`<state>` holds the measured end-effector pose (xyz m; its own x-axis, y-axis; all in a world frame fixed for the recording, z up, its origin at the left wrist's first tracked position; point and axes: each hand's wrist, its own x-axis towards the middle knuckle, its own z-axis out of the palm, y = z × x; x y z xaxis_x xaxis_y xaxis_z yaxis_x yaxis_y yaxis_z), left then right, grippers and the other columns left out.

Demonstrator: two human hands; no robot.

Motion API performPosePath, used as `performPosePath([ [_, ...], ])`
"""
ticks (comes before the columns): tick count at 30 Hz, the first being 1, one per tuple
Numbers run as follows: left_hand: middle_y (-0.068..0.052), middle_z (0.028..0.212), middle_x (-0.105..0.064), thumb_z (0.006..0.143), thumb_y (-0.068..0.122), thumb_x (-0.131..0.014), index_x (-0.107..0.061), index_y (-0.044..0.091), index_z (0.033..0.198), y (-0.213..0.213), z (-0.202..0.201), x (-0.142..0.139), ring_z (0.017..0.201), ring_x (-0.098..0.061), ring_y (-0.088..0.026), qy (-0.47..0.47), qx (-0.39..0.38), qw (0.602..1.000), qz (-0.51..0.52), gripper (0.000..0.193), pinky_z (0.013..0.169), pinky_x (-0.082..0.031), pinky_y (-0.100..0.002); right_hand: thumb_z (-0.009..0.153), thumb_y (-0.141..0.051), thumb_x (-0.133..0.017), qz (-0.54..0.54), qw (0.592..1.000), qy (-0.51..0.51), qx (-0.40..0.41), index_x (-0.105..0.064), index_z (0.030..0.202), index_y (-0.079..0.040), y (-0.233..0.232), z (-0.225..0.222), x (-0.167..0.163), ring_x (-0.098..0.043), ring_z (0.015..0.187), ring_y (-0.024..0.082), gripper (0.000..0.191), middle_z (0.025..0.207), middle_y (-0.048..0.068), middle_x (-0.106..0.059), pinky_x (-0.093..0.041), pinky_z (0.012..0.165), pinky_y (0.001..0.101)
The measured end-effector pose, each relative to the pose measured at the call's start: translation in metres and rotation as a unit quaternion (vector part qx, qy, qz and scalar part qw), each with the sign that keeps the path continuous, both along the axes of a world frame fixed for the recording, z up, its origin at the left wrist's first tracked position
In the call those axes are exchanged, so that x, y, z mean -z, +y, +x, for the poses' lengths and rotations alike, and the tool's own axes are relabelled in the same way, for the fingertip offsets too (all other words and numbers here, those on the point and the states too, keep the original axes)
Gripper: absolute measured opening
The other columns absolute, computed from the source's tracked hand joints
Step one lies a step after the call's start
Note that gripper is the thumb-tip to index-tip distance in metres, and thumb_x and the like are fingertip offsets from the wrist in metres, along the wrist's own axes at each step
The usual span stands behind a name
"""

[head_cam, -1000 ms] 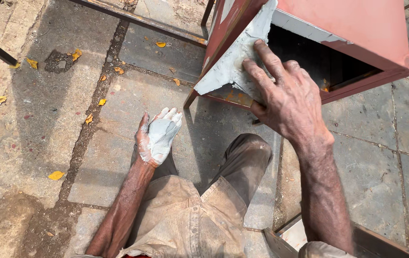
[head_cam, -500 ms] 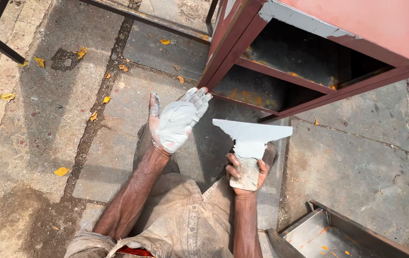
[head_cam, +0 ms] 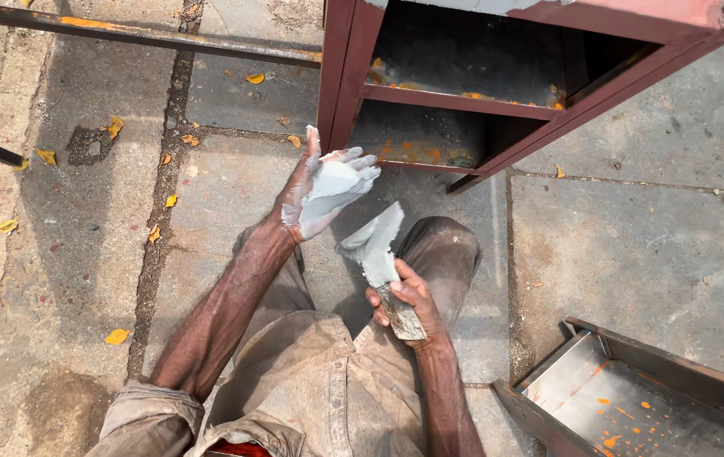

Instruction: The person kneels on a tiled floor and uses a putty knife to apply a white filler paste to the edges and corners of a reddish-brown metal cabinet. They repeatedly scoop filler from their left hand onto the tool and smooth it along the cabinet's frame.

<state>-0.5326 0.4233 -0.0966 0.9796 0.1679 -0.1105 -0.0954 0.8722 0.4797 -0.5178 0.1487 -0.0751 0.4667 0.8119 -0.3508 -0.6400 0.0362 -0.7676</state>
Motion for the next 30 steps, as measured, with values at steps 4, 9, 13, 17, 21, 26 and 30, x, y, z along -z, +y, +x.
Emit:
performPosePath([
  [4,-0.031,0.159,-0.036,0.089,0.073,-0.051,-0.023,-0.008,0.155,0.004,-0.029,0.012,0.143,-0.047,-0.038,0.093,-0.046,0.995,0.003,0.109,0.120,-0.041,-0.045,0.101,-0.033,-0.065,0.352,0.916,0.123,0.150,-0.052,0.133,-0.002,-0.002,0.049,-0.021,-0.063,0.091,0.034,0.047,0.110,0.018,-0.062,-0.062,0.064,0.0376],
  [9,-0.029,0.157,-0.039,0.092,0.069,-0.047,-0.026,-0.003,0.155,-0.020,-0.058,0.044,0.141,-0.048,-0.037,0.141,-0.054,0.988,-0.040,0.098,0.117,-0.042,-0.042,0.094,-0.023,-0.070,-0.055,0.698,-0.616,0.361,-0.033,0.162,-0.013,0.039,0.131,-0.056,-0.043,0.123,0.037,0.078,0.137,0.022,-0.038,-0.050,0.101,0.0543],
  [13,-0.030,0.156,-0.043,0.097,0.063,-0.049,-0.033,-0.006,0.153,-0.029,-0.075,0.061,0.140,-0.050,-0.039,0.165,-0.076,0.977,-0.109,0.090,0.116,-0.045,-0.043,0.103,-0.020,-0.077,-0.127,0.484,-0.777,0.382,-0.031,0.166,-0.023,0.078,0.171,-0.060,-0.017,0.162,0.028,0.078,0.170,0.009,-0.014,-0.028,0.135,0.0526],
  [17,-0.028,0.153,-0.047,0.096,0.063,-0.051,-0.038,-0.004,0.149,-0.029,-0.090,0.072,0.135,-0.053,-0.037,0.183,-0.096,0.968,-0.140,0.087,0.113,-0.047,-0.043,0.100,-0.021,-0.080,-0.121,0.448,-0.794,0.393,-0.030,0.163,-0.028,0.097,0.194,-0.051,-0.017,0.162,0.026,0.081,0.170,0.004,-0.014,-0.024,0.134,0.0525],
  [21,-0.023,0.152,-0.052,0.095,0.065,-0.054,-0.042,0.000,0.149,-0.027,-0.096,0.084,0.131,-0.056,-0.036,0.171,-0.079,0.971,-0.149,0.086,0.106,-0.047,-0.040,0.102,-0.022,-0.083,-0.103,0.434,-0.796,0.409,-0.029,0.162,-0.029,0.111,0.209,-0.043,-0.017,0.161,0.026,0.081,0.169,0.004,-0.013,-0.027,0.133,0.0511],
  [26,-0.026,0.151,-0.049,0.092,0.061,-0.057,-0.040,-0.004,0.148,-0.031,-0.086,0.094,0.133,-0.055,-0.038,0.166,-0.081,0.965,-0.186,0.087,0.112,-0.045,-0.045,0.095,-0.015,-0.078,-0.109,0.501,-0.779,0.360,-0.035,0.160,-0.024,0.103,0.190,-0.040,-0.021,0.159,0.032,0.078,0.173,0.010,-0.017,-0.040,0.134,0.0524],
  [30,-0.025,0.155,-0.046,0.093,0.061,-0.059,-0.037,-0.001,0.152,-0.039,-0.079,0.092,0.137,-0.050,-0.036,0.178,-0.074,0.967,-0.168,0.088,0.116,-0.041,-0.044,0.093,-0.012,-0.079,-0.137,0.504,-0.772,0.362,-0.036,0.158,-0.024,0.076,0.177,-0.050,-0.020,0.162,0.029,0.079,0.171,0.006,-0.017,-0.035,0.134,0.0500],
])
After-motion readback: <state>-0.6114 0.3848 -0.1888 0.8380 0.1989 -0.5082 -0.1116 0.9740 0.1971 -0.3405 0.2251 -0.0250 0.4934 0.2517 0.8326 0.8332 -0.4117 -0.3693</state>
